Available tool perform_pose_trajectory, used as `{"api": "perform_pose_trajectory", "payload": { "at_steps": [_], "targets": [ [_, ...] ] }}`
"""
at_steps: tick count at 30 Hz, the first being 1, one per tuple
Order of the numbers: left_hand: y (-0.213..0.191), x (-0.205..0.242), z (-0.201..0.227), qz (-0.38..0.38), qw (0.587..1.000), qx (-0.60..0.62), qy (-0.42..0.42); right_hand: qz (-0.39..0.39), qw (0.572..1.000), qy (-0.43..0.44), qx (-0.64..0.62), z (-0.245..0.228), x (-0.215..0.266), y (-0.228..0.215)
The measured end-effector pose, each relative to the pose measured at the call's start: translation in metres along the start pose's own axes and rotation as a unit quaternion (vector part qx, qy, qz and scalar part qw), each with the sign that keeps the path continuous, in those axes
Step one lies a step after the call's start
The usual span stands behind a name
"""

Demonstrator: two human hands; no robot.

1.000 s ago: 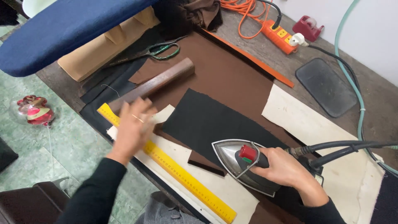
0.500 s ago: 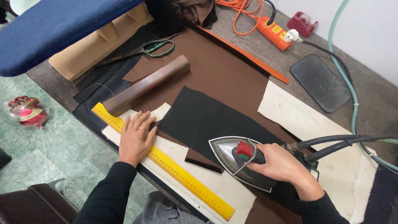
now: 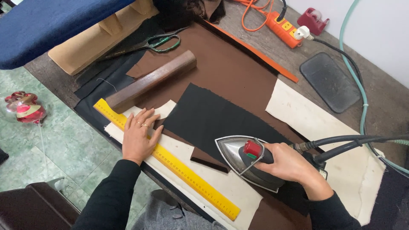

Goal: The person irons a black piece of fabric on a work table using a steam iron. They smooth the fabric with their hands, use a wooden pressing block to press seams, and adjust the fabric's position multiple times during the process.

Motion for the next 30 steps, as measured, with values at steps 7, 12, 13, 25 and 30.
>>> {"api": "perform_pose_trajectory", "payload": {
  "at_steps": [7,12,13,25,30],
  "targets": [
    [0.0002,0.001,-0.0009,0.011,1.0,-0.002,0.004,-0.003,1.0,0.002,0.005,0.0017,0.001,0.0026],
    [-0.0008,0.0007,-0.0005,0.019,1.0,0.001,0.008,-0.002,1.0,0.002,0.012,0.0022,0.0,0.0033],
    [-0.0005,0.0009,-0.0002,0.018,1.0,0.001,0.008,-0.002,1.0,0.003,0.012,0.0015,0.0004,0.0033],
    [-0.0016,0.0014,0.0009,0.024,0.999,0.013,0.024,0.011,0.998,0.008,0.06,0.0029,-0.0045,0.0035],
    [-0.0078,0.0057,0.0042,0.097,0.993,0.014,0.071,0.014,0.998,-0.002,0.058,0.0072,-0.0029,0.0045]
  ]
}}
Point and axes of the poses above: each hand's wrist, its own x-axis away from the middle knuckle, its own y-axis out of the palm, z = x × y, the point moved 8 cm from there along -x, towards the middle knuckle, and after that the axes turned 13 degrees about z, right-handed, at the moved point
